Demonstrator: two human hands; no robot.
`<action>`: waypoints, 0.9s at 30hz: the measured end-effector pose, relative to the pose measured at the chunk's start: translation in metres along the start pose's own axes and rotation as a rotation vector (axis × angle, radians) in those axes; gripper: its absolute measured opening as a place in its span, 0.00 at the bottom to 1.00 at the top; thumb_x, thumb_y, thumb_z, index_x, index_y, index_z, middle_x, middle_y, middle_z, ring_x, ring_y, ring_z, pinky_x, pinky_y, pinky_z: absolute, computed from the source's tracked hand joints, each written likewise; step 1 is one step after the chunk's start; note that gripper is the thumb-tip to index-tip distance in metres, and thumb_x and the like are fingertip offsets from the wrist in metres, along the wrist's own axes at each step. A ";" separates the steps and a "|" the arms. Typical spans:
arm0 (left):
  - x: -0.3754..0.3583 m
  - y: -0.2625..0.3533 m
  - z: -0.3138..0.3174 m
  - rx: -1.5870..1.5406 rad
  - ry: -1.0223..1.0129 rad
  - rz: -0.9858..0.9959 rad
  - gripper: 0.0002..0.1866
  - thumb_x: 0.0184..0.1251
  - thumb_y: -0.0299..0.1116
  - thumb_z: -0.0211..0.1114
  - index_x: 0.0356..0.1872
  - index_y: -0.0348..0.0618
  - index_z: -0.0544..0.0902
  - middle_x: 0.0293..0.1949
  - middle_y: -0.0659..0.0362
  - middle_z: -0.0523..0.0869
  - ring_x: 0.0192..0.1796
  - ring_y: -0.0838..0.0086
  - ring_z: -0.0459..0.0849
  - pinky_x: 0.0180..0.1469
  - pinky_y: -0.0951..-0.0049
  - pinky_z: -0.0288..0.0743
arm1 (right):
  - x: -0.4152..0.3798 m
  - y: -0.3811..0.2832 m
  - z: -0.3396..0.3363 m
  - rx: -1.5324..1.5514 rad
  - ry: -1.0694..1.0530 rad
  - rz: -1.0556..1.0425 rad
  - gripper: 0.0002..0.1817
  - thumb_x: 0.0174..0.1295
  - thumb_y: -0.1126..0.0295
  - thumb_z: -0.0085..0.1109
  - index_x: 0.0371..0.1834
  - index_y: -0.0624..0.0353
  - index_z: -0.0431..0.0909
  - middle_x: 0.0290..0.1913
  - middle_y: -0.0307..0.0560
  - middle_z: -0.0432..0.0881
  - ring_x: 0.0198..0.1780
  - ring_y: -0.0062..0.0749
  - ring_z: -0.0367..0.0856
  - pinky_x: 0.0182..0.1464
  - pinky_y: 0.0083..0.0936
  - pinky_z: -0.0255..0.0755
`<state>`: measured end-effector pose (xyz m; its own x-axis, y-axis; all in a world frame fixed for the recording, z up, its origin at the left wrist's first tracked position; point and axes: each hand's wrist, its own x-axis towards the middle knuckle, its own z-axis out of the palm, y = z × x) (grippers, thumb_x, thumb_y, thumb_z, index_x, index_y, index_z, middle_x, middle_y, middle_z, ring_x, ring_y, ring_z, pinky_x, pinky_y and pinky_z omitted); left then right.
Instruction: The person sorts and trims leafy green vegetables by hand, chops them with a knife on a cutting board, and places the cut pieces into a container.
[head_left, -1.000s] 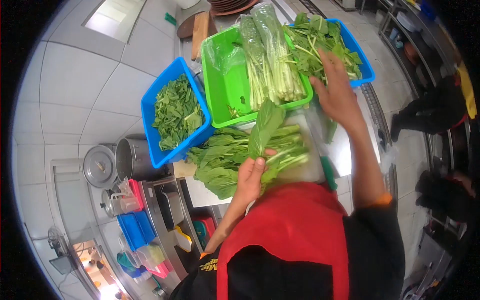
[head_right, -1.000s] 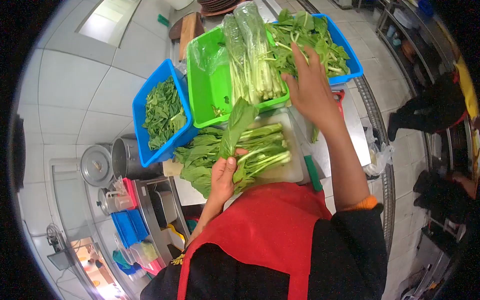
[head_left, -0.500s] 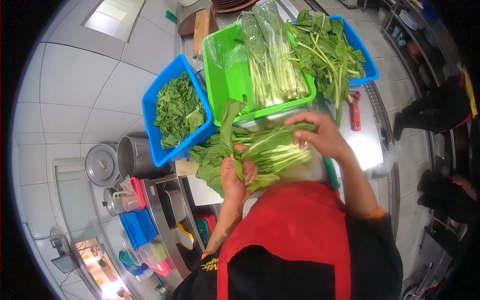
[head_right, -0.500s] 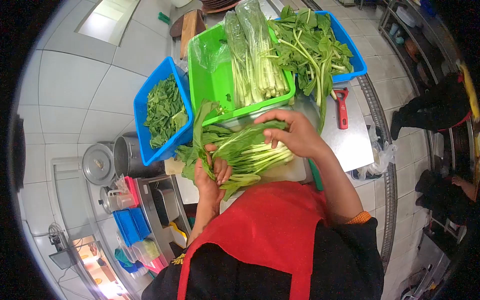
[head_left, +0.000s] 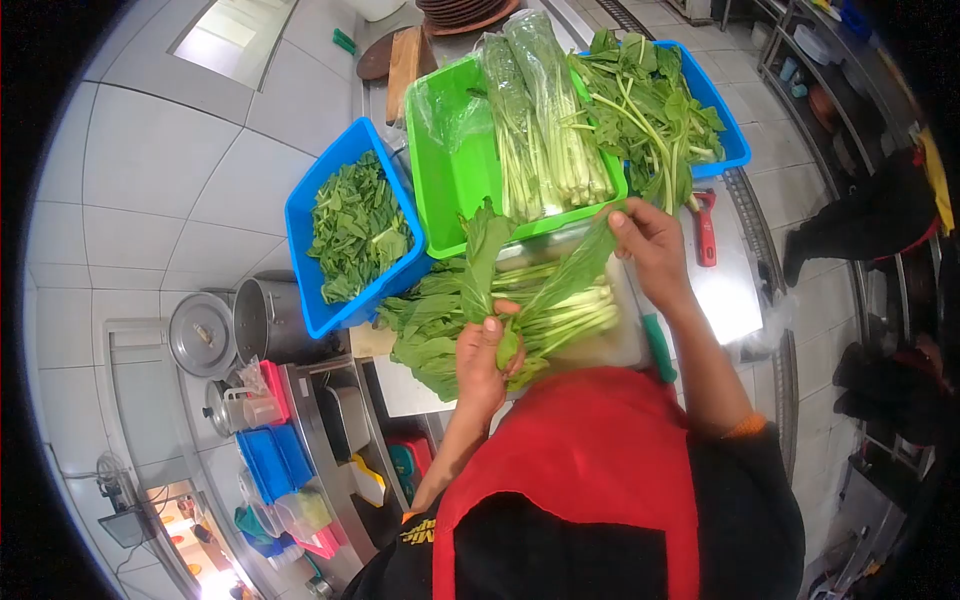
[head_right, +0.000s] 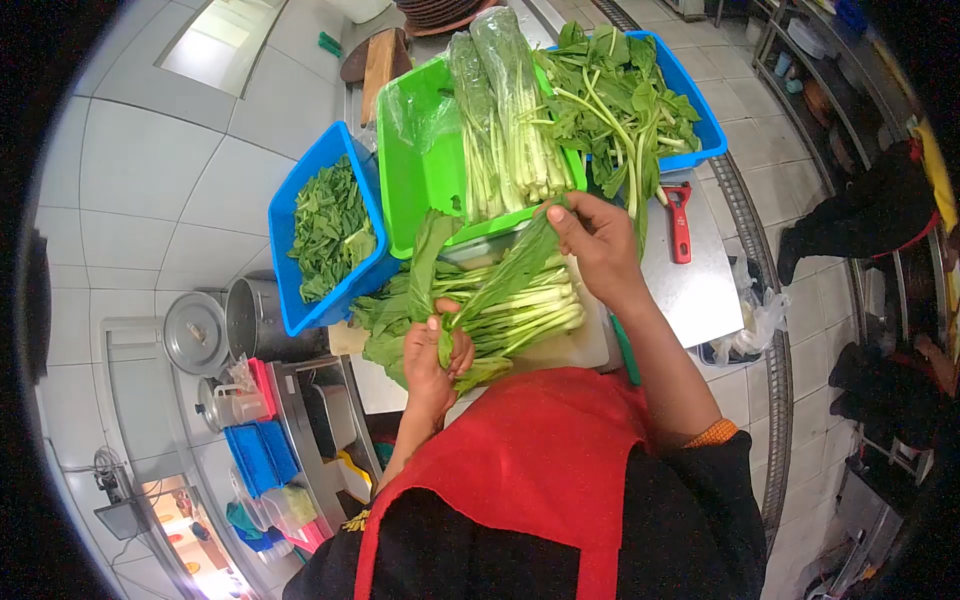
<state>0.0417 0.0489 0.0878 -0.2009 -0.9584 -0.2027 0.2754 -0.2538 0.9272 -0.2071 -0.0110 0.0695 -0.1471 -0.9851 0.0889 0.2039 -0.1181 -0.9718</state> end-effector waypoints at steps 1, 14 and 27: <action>0.000 -0.004 -0.003 0.017 -0.017 -0.017 0.23 0.82 0.52 0.54 0.56 0.39 0.77 0.18 0.66 0.70 0.17 0.83 0.63 0.21 0.79 0.55 | 0.001 -0.001 0.000 -0.015 0.025 0.032 0.16 0.75 0.58 0.60 0.45 0.60 0.86 0.28 0.30 0.77 0.27 0.13 0.69 0.32 0.14 0.62; 0.029 0.037 0.014 -0.380 0.056 0.092 0.19 0.83 0.44 0.52 0.65 0.46 0.73 0.25 0.67 0.69 0.22 0.82 0.64 0.27 0.78 0.60 | 0.008 -0.007 0.021 -0.236 -0.376 0.052 0.33 0.73 0.57 0.61 0.76 0.57 0.63 0.67 0.51 0.73 0.61 0.36 0.77 0.64 0.33 0.72; 0.046 0.033 -0.004 -0.332 0.095 0.337 0.29 0.83 0.36 0.46 0.79 0.36 0.56 0.80 0.49 0.59 0.81 0.59 0.58 0.80 0.59 0.55 | -0.061 0.030 0.049 0.377 -0.552 0.498 0.13 0.80 0.70 0.47 0.62 0.62 0.67 0.44 0.45 0.81 0.34 0.22 0.78 0.41 0.23 0.77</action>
<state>0.0457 -0.0045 0.1080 0.0335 -0.9982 0.0500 0.5987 0.0600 0.7987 -0.1441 0.0398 0.0459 0.5220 -0.8410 -0.1423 0.4444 0.4105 -0.7962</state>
